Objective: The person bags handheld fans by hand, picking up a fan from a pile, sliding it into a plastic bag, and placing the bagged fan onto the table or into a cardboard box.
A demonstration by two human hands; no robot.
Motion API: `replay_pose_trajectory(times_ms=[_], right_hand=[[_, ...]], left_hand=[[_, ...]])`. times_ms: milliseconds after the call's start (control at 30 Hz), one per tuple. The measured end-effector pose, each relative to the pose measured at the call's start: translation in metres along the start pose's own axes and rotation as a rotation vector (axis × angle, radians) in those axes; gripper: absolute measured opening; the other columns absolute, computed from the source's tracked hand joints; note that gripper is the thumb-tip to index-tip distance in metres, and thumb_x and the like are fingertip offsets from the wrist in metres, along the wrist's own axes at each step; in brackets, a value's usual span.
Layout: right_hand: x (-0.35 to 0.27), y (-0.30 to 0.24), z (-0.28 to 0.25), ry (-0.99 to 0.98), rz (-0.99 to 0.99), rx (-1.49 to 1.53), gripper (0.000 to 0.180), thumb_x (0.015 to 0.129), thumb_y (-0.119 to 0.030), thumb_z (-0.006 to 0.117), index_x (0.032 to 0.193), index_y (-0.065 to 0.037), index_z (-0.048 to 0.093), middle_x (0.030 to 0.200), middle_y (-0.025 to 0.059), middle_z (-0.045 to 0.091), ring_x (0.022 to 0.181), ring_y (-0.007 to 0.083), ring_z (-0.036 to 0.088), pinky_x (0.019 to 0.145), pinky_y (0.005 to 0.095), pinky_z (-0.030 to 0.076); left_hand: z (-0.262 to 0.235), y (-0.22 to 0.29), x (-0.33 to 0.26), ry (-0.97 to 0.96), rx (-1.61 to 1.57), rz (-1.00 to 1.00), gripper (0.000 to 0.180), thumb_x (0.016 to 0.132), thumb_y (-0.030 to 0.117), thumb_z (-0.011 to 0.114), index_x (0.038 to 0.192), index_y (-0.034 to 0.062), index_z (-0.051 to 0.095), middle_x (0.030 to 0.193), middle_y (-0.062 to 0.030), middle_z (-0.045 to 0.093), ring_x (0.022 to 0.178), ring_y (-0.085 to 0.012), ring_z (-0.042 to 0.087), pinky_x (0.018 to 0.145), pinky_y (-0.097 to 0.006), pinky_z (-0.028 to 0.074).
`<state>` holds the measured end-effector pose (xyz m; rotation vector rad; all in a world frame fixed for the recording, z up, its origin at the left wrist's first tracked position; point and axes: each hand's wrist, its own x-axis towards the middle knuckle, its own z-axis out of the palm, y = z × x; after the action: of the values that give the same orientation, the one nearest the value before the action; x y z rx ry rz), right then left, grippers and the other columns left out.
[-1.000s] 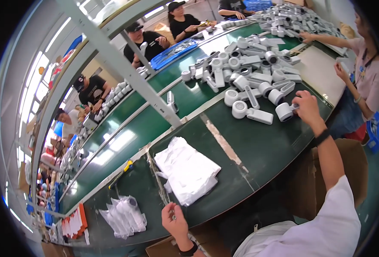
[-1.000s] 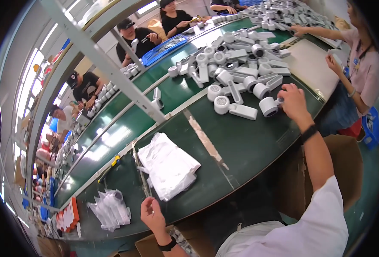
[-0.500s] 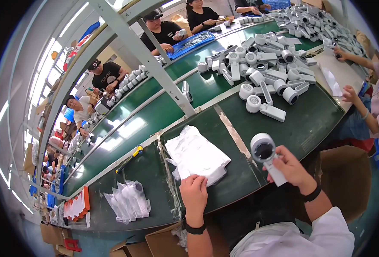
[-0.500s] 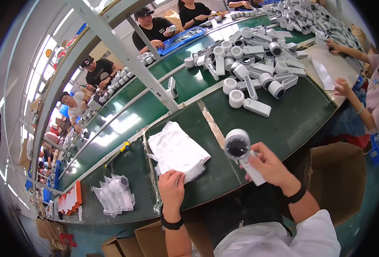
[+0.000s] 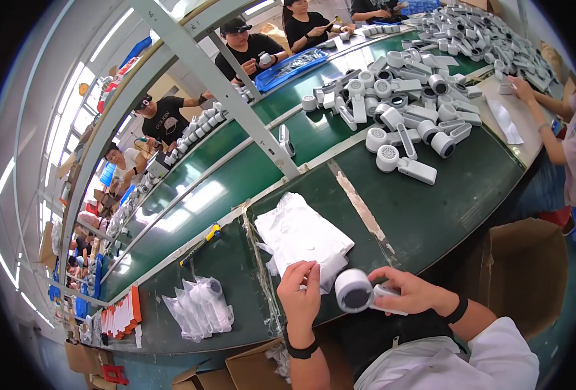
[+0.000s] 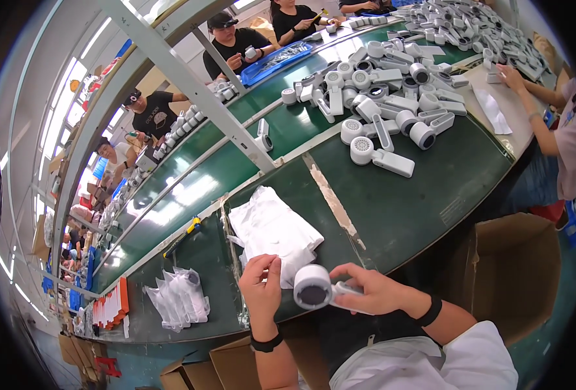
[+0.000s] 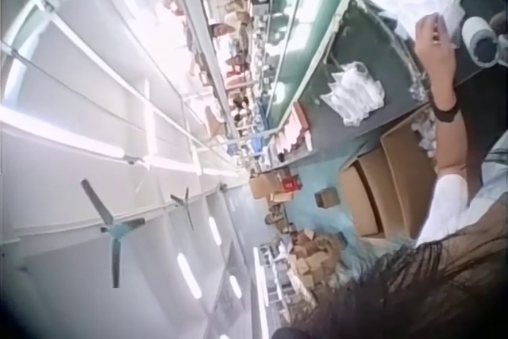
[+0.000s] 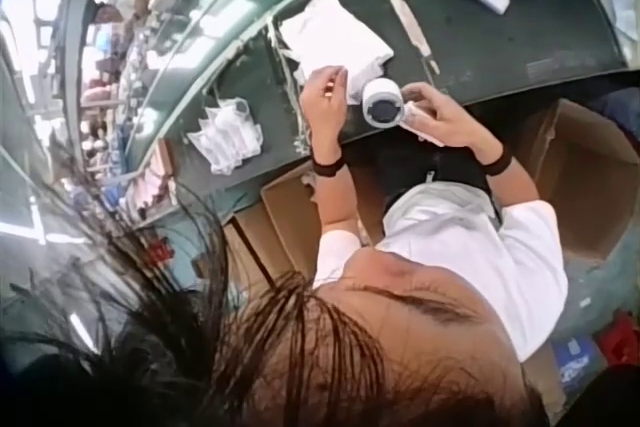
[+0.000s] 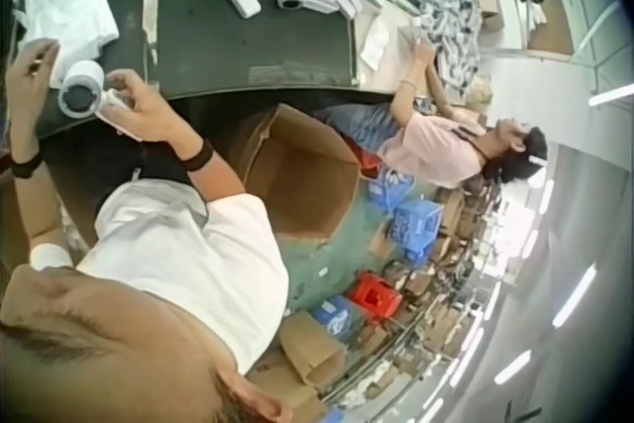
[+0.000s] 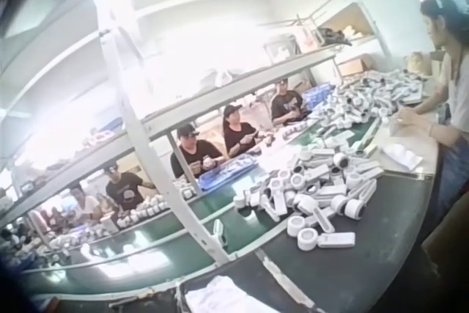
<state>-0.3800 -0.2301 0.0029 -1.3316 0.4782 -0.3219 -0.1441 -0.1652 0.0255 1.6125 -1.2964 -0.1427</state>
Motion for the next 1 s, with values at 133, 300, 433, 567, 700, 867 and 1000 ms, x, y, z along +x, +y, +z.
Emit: replay_pose_trajectory(times_ms=[133,300,433,567,700,867,1000], right_hand=[[0.003,-0.019,0.004,-0.131,0.047,-0.167,0.073,0.091,-0.021,0.066,0.146,-0.007,0.02,0.085,0.0067,0.067,0.07,0.0117,0.062,0.064,0.0265,0.05],[0.012,-0.022,0.005,-0.148,0.092,-0.223,0.088,0.09,-0.03,0.064,0.151,-0.004,0.006,0.09,0.0111,0.068,0.066,0.0167,0.064,0.067,0.03,0.051],[0.018,-0.02,0.005,-0.13,0.119,-0.177,0.09,0.091,-0.025,0.065,0.152,-0.005,0.0,0.089,0.01,0.068,0.068,0.0129,0.062,0.064,0.0273,0.051],[0.026,-0.011,0.002,-0.064,0.1,-0.256,0.088,0.09,-0.033,0.062,0.151,-0.003,0.007,0.09,0.0138,0.067,0.064,0.0181,0.064,0.065,0.0306,0.052],[0.029,-0.008,0.004,-0.034,0.098,-0.261,0.081,0.089,-0.033,0.063,0.149,-0.002,0.018,0.087,0.0138,0.067,0.064,0.0179,0.065,0.064,0.0305,0.052],[0.032,-0.005,0.016,0.087,0.081,-0.183,0.078,0.089,-0.032,0.063,0.146,0.0,0.022,0.085,0.0133,0.067,0.064,0.0171,0.065,0.062,0.0292,0.052],[0.038,0.016,0.024,0.255,-0.054,-0.278,0.082,0.086,-0.025,0.067,0.146,0.003,0.019,0.099,0.0193,0.065,0.078,0.025,0.068,0.073,0.0343,0.053]], left_hand=[[0.002,0.005,-0.004,-0.034,-0.24,-0.181,0.01,0.086,0.004,0.069,0.093,-0.003,0.068,0.087,-0.0054,0.065,0.071,-0.0092,0.059,0.058,-0.021,0.047],[-0.003,-0.001,-0.012,-0.079,-0.423,-0.377,0.01,0.087,0.004,0.069,0.094,-0.0031,0.069,0.091,-0.0034,0.065,0.075,-0.0066,0.058,0.059,-0.019,0.046],[-0.005,0.001,-0.016,-0.074,-0.44,-0.347,0.01,0.087,0.003,0.069,0.094,-0.0039,0.068,0.093,-0.004,0.065,0.075,-0.0064,0.058,0.06,-0.018,0.046],[-0.007,0.014,-0.016,-0.052,-0.449,-0.328,0.009,0.087,0.001,0.068,0.093,-0.0048,0.067,0.086,-0.0011,0.063,0.073,-0.0058,0.054,0.061,-0.019,0.042],[-0.008,0.014,-0.022,-0.04,-0.435,-0.254,0.01,0.085,0.002,0.07,0.092,-0.0034,0.068,0.09,-0.0033,0.063,0.073,-0.0083,0.055,0.062,-0.022,0.043],[-0.002,0.029,-0.029,-0.062,0.135,0.212,0.012,0.077,0.003,0.075,0.089,0.0024,0.07,0.085,-0.0087,0.06,0.072,-0.0201,0.057,0.063,-0.027,0.045],[0.01,0.037,-0.038,-0.124,0.185,0.335,0.014,0.074,0.003,0.075,0.086,0.006,0.068,0.081,-0.0067,0.061,0.075,-0.027,0.057,0.068,-0.037,0.047]])
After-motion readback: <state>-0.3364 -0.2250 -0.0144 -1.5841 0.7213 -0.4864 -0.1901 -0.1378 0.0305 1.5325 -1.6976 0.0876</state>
